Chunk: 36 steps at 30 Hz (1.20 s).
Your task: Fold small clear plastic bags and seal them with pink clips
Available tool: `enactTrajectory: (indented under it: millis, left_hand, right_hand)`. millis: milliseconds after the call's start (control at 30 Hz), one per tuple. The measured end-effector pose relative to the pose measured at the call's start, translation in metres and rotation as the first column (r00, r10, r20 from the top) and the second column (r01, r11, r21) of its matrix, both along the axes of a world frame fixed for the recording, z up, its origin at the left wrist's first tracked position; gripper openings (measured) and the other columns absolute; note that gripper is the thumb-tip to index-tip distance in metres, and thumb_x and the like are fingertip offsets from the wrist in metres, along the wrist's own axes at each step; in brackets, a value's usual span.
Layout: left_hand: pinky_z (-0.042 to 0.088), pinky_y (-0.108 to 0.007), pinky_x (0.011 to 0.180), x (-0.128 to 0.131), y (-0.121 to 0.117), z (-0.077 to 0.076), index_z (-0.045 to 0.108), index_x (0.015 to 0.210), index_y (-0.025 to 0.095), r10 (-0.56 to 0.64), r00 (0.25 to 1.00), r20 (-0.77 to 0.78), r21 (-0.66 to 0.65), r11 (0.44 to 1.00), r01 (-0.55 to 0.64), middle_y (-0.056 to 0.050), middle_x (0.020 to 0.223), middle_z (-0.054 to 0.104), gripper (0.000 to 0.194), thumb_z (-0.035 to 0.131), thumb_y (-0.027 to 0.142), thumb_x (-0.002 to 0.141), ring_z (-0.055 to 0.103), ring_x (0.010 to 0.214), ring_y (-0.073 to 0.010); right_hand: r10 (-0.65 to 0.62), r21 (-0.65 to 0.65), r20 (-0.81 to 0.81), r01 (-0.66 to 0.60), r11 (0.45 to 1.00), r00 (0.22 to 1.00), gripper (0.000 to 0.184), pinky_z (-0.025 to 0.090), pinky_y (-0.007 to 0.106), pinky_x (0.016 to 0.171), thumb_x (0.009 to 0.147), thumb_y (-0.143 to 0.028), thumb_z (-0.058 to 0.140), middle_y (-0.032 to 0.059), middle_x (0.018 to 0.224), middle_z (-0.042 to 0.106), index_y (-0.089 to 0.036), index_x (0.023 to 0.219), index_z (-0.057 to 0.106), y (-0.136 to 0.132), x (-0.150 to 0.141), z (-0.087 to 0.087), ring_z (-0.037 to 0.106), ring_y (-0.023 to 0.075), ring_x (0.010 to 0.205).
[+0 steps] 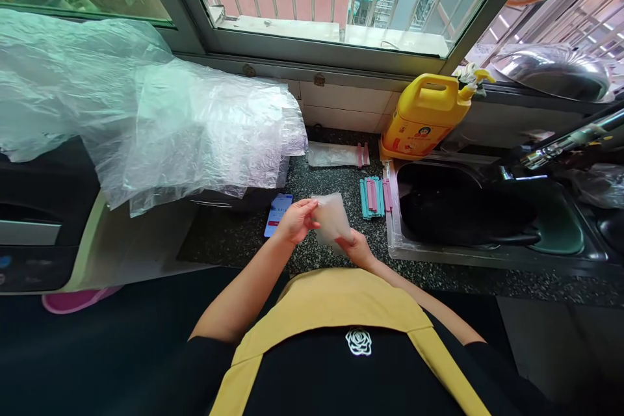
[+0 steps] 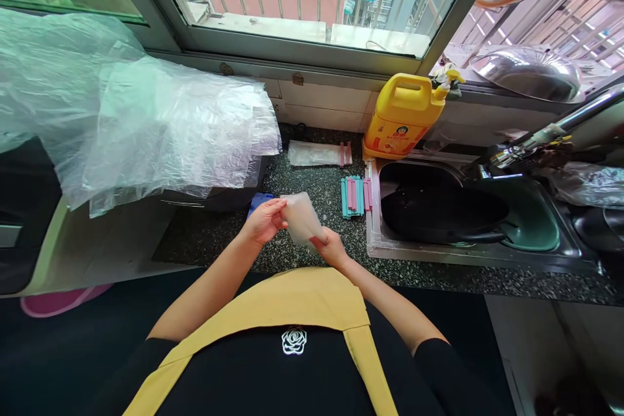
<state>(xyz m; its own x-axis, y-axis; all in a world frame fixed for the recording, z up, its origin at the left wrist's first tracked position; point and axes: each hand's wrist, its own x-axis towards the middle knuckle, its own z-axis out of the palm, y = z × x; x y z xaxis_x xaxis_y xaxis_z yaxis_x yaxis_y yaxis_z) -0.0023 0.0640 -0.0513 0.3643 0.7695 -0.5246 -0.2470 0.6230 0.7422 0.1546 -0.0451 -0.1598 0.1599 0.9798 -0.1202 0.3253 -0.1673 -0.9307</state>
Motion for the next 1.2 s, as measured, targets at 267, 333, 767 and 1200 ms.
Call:
enactTrajectory:
  millis: [267, 333, 767, 1200]
  left_hand:
    - [0.056, -0.026, 0.064, 0.015, -0.035, 0.004, 0.063, 0.064, 0.013, -0.005, 0.999, -0.046, 0.243, 0.97, 0.016, 0.001, 0.063, 0.063, 0.045, 0.078, 0.054, 0.051, 0.059, 0.063, -0.0109]
    - [0.055, -0.028, 0.067, 0.017, -0.04, 0.004, 0.065, 0.064, 0.013, -0.055, 0.995, -0.079, 0.283, 0.956, 0.075, 0.0, 0.064, 0.063, 0.047, 0.076, 0.057, 0.053, 0.058, 0.064, -0.0118]
    - [0.058, -0.029, 0.065, 0.014, -0.039, 0.007, 0.069, 0.067, 0.014, 0.047, 0.999, -0.027, 0.345, 0.938, -0.035, -0.002, 0.068, 0.067, 0.045, 0.075, 0.058, 0.057, 0.061, 0.066, -0.0136]
    - [0.056, -0.023, 0.051, 0.007, -0.034, -0.001, 0.064, 0.064, 0.012, 0.078, 0.996, -0.051, 0.176, 0.982, -0.068, 0.001, 0.061, 0.063, 0.05, 0.082, 0.054, 0.044, 0.059, 0.056, -0.01]
  right_hand:
    - [-0.054, 0.289, -0.076, 0.074, 0.954, 0.996, 0.062, 0.044, 0.035, 0.083, 0.072, -0.068, 0.055, 0.0106, 0.108, 0.062, -0.02, 0.111, 0.057, 0.011, 0.019, 0.07, 0.056, 0.0219, 0.095]
    - [-0.082, 0.292, -0.059, 0.095, 0.952, 0.995, 0.046, 0.045, 0.032, 0.076, 0.076, -0.061, 0.056, 0.007, 0.091, 0.064, -0.019, 0.094, 0.062, 0.016, 0.018, 0.088, 0.057, 0.0189, 0.084]
    - [-0.05, 0.29, -0.086, 0.074, 0.954, 0.995, 0.044, 0.042, 0.028, 0.066, 0.071, -0.061, 0.062, 0.0028, 0.078, 0.06, -0.018, 0.083, 0.062, 0.013, 0.013, 0.102, 0.052, 0.0153, 0.072]
    - [-0.059, 0.042, 0.361, 0.047, 0.998, 0.931, 0.027, 0.046, 0.026, 0.069, 0.083, -0.038, 0.055, 0.005, 0.082, 0.068, -0.017, 0.097, 0.064, 0.018, 0.045, 0.049, 0.061, 0.015, 0.073]
